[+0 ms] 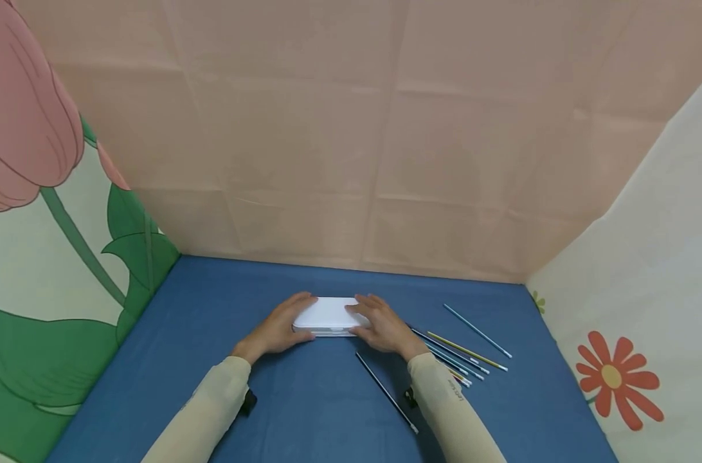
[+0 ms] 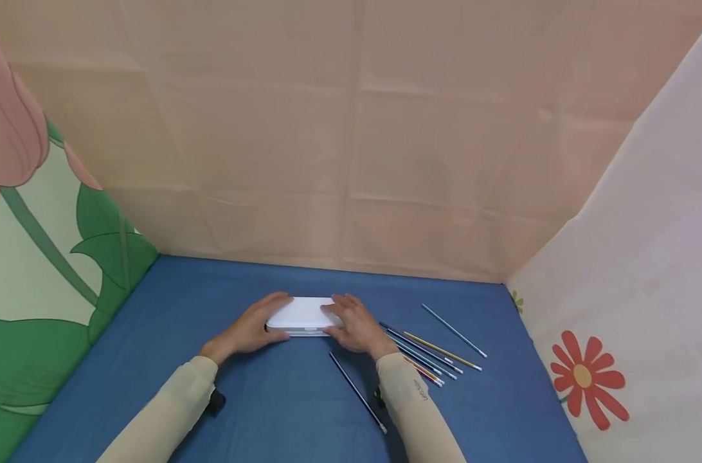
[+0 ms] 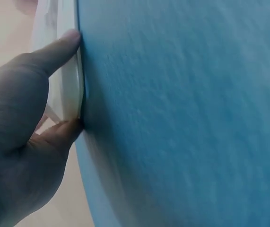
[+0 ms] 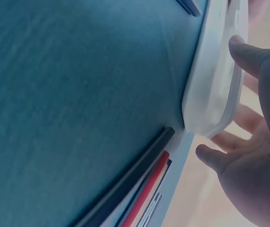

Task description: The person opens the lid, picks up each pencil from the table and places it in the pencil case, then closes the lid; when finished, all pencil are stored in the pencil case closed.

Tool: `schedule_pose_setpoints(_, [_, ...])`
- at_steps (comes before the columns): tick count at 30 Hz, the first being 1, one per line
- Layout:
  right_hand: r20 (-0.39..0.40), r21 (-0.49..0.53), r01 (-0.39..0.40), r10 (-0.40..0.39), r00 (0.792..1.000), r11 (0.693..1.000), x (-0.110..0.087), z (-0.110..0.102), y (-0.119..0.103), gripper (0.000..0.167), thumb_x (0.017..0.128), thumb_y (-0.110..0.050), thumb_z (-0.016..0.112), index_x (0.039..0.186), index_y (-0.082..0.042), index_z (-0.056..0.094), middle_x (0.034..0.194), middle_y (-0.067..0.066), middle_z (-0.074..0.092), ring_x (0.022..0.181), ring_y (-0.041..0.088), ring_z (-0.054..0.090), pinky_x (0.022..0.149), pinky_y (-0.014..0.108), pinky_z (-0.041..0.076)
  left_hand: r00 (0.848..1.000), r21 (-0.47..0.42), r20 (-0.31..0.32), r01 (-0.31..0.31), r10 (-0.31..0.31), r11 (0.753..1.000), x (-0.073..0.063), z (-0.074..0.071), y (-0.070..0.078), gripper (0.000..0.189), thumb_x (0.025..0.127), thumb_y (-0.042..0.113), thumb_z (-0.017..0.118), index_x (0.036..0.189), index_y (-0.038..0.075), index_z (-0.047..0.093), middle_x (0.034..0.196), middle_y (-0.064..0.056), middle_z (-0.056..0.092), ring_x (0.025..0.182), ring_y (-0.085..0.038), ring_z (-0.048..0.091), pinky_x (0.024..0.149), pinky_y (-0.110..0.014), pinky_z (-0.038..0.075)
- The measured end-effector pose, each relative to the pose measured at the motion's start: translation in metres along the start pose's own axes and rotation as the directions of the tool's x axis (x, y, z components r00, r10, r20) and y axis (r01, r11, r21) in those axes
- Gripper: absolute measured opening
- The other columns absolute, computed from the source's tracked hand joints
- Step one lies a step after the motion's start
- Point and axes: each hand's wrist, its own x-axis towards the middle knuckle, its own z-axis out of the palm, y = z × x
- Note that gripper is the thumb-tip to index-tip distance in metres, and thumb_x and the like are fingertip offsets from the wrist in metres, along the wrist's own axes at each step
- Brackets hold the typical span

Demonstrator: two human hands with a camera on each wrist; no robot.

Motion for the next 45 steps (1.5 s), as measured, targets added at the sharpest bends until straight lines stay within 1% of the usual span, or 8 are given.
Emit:
schedule_pose_setpoints(4, [0.008, 0.02, -0.017, 0.017, 1.0, 1.0, 0.0, -0.005, 0.004, 0.056, 0.111, -0.036, 0.074, 0.162, -0.018, 0.063, 0.179, 0.018, 0.046, 0.171, 0.048, 0.034, 0.134, 0.074, 0.035, 0.999, -0.019, -0.032, -0.027, 0.026, 0.999, -0.002, -0.003, -0.004, 0.086, 0.097, 0.018, 0.092, 0.169, 0.004, 0.049, 0.173, -0.024, 0.049, 0.158, -0.049, 0.051, 0.128, -0.071, 0.044])
schedule_pose_setpoints(14, [-0.115, 0.033, 0.006, -0.002, 0.993, 0.999, -0.007, -0.017, 0.015, 0.047, 0.109, -0.033, 0.079, 0.147, -0.007, 0.074, 0.16, 0.019, 0.068, 0.149, 0.041, 0.066, 0.125, 0.061, 0.054, 0.996, -0.042, -0.092, -0.01, 0.006, 0.999, -0.006, -0.005, -0.006, 0.095, 0.088, 0.021, 0.1, 0.168, 0.006, 0.05, 0.167, -0.022, 0.053, 0.148, -0.047, 0.057, 0.121, -0.07, 0.05])
schedule_pose_setpoints(22, [-0.166, 0.03, 0.05, -0.044, 0.985, 0.998, -0.009, -0.031, 0.018, 0.034, 0.109, -0.025, 0.079, 0.135, -0.004, 0.079, 0.144, 0.017, 0.078, 0.135, 0.036, 0.075, 0.117, 0.056, 0.061, 0.995, -0.058, -0.095, 0.002, -0.007, 0.998, -0.007, -0.004, -0.008, 0.098, 0.087, 0.017, 0.1, 0.169, 0.006, 0.048, 0.171, -0.024, 0.052, 0.156, -0.05, 0.054, 0.128, -0.069, 0.047])
schedule_pose_setpoints(27, [-0.182, 0.039, 0.03, -0.022, 0.983, 0.999, -0.009, -0.035, 0.021, 0.03, 0.111, -0.023, 0.075, 0.133, -0.004, 0.08, 0.141, 0.016, 0.079, 0.132, 0.034, 0.076, 0.115, 0.055, 0.062, 0.997, -0.106, -0.071, 0.009, -0.017, 0.994, -0.008, -0.002, -0.009, 0.108, 0.089, 0.013, 0.098, 0.177, 0.014, 0.036, 0.179, -0.022, 0.044, 0.16, -0.047, 0.051, 0.127, -0.063, 0.05])
schedule_pose_setpoints(31, [-0.22, 0.056, 0.023, -0.01, 0.975, 0.998, -0.007, -0.037, 0.023, 0.026, 0.112, -0.02, 0.072, 0.131, -0.004, 0.08, 0.136, 0.014, 0.081, 0.128, 0.034, 0.078, 0.111, 0.055, 0.064, 0.998, -0.159, -0.055, 0.025, -0.034, 0.987, -0.006, -0.002, -0.009, 0.129, 0.087, 0.007, 0.099, 0.183, 0.028, 0.015, 0.183, -0.025, 0.034, 0.164, -0.047, 0.048, 0.126, -0.057, 0.052])
schedule_pose_setpoints(37, [-0.341, 0.13, -0.051, 0.093, 0.935, 0.99, 0.0, -0.04, 0.019, 0.017, 0.11, -0.022, 0.076, 0.12, -0.009, 0.08, 0.115, 0.009, 0.082, 0.105, 0.025, 0.078, 0.096, 0.047, 0.068, 0.997, -0.202, -0.05, 0.047, -0.058, 0.978, -0.004, -0.001, -0.008, 0.153, 0.083, 0.001, 0.099, 0.18, 0.044, -0.011, 0.189, -0.024, 0.017, 0.166, -0.046, 0.044, 0.124, -0.053, 0.053])
schedule_pose_setpoints(42, [-0.448, 0.241, -0.119, 0.219, 0.867, 0.963, 0.009, -0.038, 0.014, 0.02, 0.105, -0.025, 0.083, 0.112, -0.01, 0.072, 0.1, 0.009, 0.075, 0.088, 0.021, 0.067, 0.079, 0.035, 0.059, 0.997, -0.208, -0.057, 0.032, -0.045, 0.978, -0.002, 0.0, -0.01, 0.158, 0.081, -0.002, 0.1, 0.179, 0.046, -0.013, 0.192, -0.015, 0.005, 0.166, -0.045, 0.044, 0.123, -0.05, 0.054])
schedule_pose_setpoints(45, [-0.479, 0.293, -0.149, 0.28, 0.832, 0.944, 0.014, -0.035, 0.012, 0.021, 0.104, -0.025, 0.084, 0.109, -0.01, 0.07, 0.099, 0.009, 0.074, 0.086, 0.021, 0.066, 0.078, 0.033, 0.059, 0.997, -0.195, -0.062, 0.021, -0.034, 0.981, -0.001, 0.001, -0.011, 0.157, 0.08, -0.001, 0.101, 0.179, 0.044, -0.013, 0.192, -0.017, 0.003, 0.165, -0.047, 0.046, 0.123, -0.049, 0.054])
